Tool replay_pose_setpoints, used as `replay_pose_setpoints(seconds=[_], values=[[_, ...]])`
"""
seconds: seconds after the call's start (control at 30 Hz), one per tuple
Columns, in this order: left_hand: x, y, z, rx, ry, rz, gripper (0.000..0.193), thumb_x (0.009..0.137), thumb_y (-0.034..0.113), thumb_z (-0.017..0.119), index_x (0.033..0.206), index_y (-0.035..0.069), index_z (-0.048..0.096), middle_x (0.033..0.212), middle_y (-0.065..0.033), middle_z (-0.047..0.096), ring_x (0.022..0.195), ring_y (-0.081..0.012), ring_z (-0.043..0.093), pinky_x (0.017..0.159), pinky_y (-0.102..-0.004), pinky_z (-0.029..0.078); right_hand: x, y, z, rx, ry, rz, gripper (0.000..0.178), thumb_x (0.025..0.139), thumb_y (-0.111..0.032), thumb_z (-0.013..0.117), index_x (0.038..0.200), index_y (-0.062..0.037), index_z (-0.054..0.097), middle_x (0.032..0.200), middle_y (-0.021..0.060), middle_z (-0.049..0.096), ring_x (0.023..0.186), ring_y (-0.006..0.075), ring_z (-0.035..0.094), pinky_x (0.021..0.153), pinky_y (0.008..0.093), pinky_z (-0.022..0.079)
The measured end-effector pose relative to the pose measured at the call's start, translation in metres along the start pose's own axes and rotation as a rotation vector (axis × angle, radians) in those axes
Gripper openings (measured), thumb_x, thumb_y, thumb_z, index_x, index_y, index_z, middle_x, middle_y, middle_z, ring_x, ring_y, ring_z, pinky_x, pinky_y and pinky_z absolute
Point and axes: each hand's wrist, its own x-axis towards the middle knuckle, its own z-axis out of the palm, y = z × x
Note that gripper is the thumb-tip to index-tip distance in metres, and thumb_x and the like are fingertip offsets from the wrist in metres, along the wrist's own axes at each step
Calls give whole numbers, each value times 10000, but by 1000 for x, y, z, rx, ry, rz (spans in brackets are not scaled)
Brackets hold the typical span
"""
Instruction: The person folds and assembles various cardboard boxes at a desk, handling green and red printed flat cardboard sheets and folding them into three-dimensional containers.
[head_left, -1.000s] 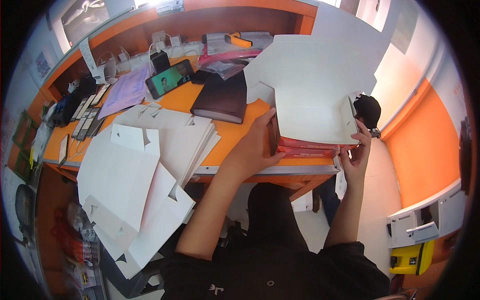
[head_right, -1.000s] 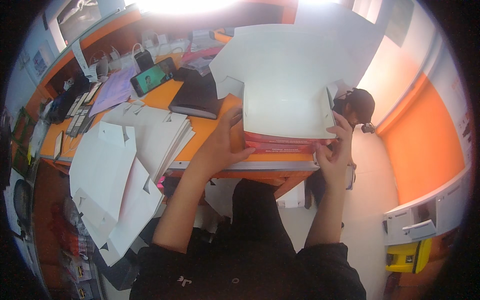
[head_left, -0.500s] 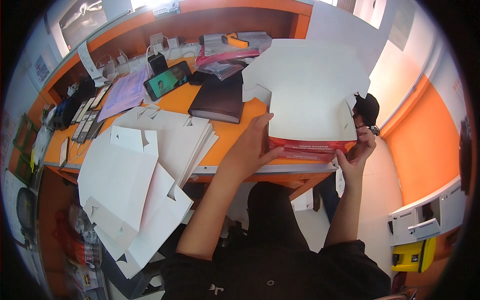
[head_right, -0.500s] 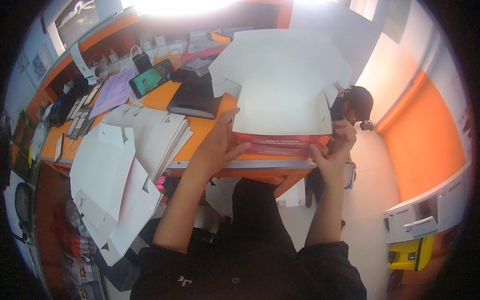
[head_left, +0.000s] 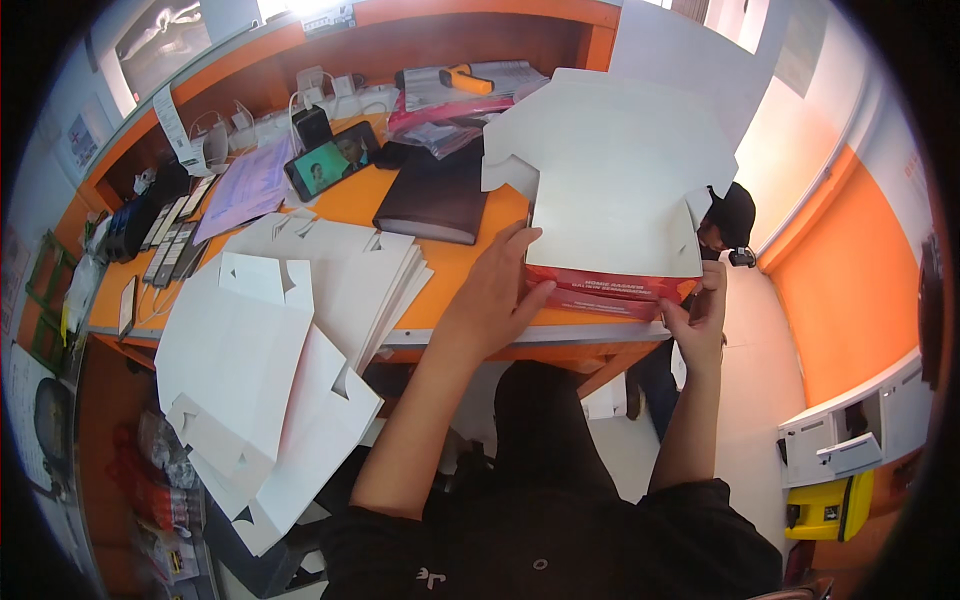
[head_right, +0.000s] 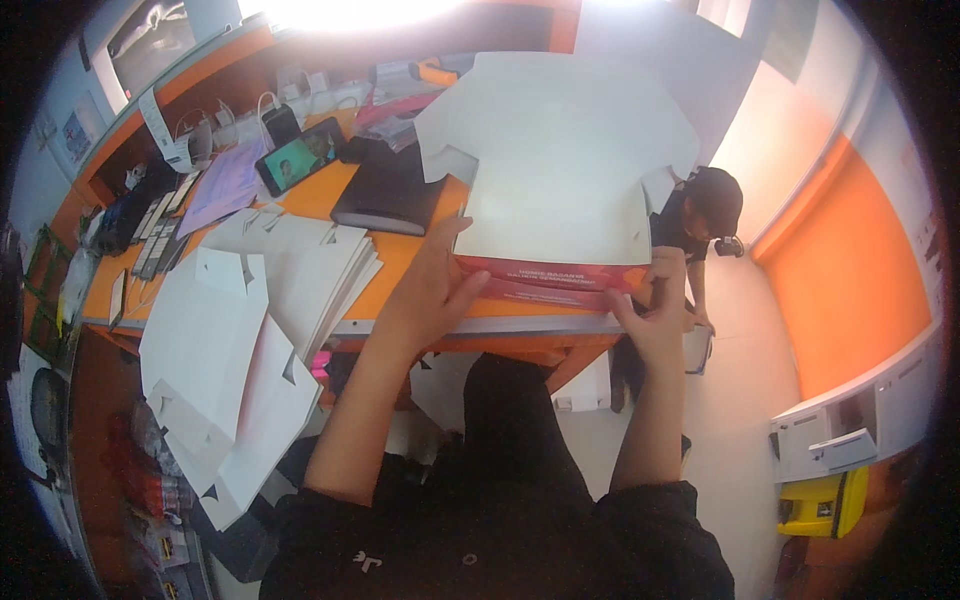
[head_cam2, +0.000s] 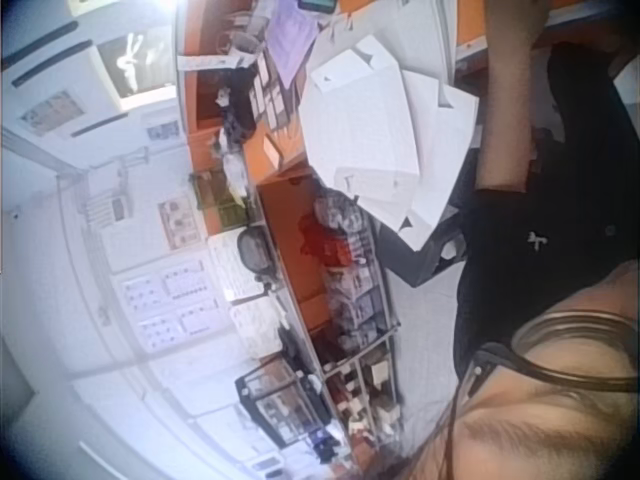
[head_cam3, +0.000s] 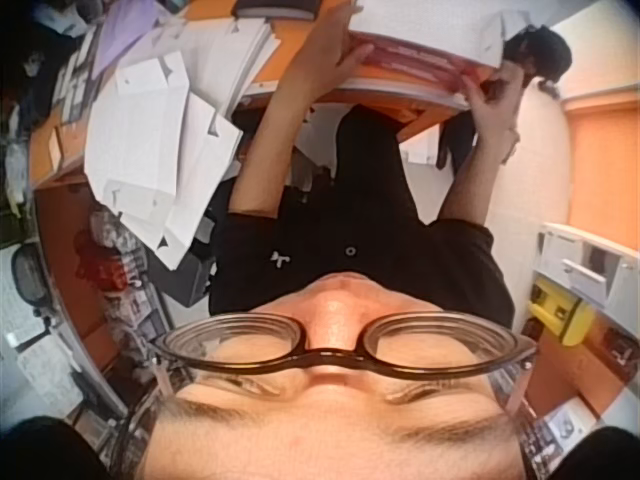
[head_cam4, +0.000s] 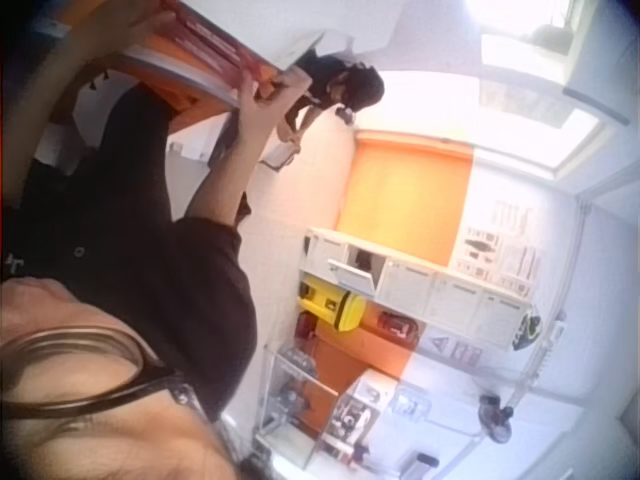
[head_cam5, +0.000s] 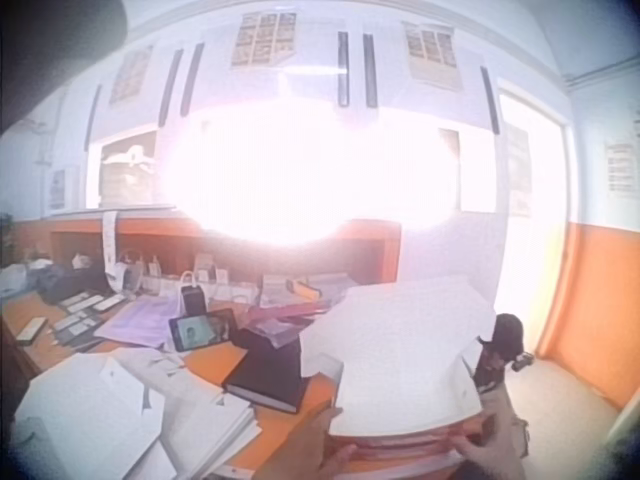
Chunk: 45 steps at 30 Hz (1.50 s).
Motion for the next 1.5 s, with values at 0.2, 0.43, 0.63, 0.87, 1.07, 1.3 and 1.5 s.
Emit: replay_pose_setpoints(seconds=[0.2, 0.43, 0.63, 0.87, 1.07, 1.3, 1.5], values=[[0, 2, 0, -93, 20, -36, 580, 854, 109, 654, 1323, 9, 328, 1301, -240, 435, 1172, -385, 497, 982, -386, 409, -3, 0, 1, 1, -18, 24, 411, 703, 1, 726, 974, -41, 419, 1047, 76, 408, 1034, 189, 455, 946, 284, 369], [-1, -5, 4, -76, 55, -11, 557, 846, 129, 677, 1281, 7, 351, 1287, -238, 439, 1193, -380, 478, 999, -389, 391, -3, 7, 1, -101, 13, 2, 398, 716, -30, 710, 1022, -31, 454, 1083, 95, 467, 1051, 223, 479, 961, 331, 368], [0, -9, 7, 70, 116, 69, 448, 829, 149, 709, 1157, 23, 431, 1285, -253, 451, 1137, -404, 512, 940, -412, 440, -5, 11, 3, -117, 74, -84, 425, 705, -37, 721, 1046, -35, 468, 1154, 123, 491, 1106, 253, 483, 974, 353, 370], [1, 0, 5, 67, 84, 17, 379, 830, 115, 705, 1118, 21, 477, 1271, -260, 476, 1156, -398, 516, 912, -401, 460, -5, 4, 1, -106, 7, -89, 438, 719, -44, 717, 1131, -16, 571, 1213, 131, 514, 1126, 257, 492, 992, 377, 373], [2, 5, 5, 138, 119, -4, 368, 798, 89, 715, 1092, 45, 498, 1296, -224, 462, 1148, -392, 528, 886, -403, 479, -2, 10, -9, -286, -76, -203, 289, 748, -116, 696, 1009, -13, 626, 1102, 127, 593, 1101, 306, 496, 972, 406, 373], [4, 0, 6, 141, 183, 55, 407, 754, 90, 768, 1047, 45, 489, 1243, -222, 475, 1113, -389, 536, 878, -404, 481, -8, 21, -7, 32, 15, -30, 280, 822, -146, 623, 1067, -32, 552, 1132, 115, 575, 1049, 254, 524, 940, 371, 398], [3, -3, 7, 76, 131, 58, 455, 754, 97, 777, 1096, 59, 479, 1259, -218, 460, 980, -339, 583, 781, -378, 506, -11, 11, 1, 71, 106, 13, 404, 895, -290, 611, 1168, -21, 482, 1099, 96, 549, 1078, 207, 522, 975, 358, 396]])
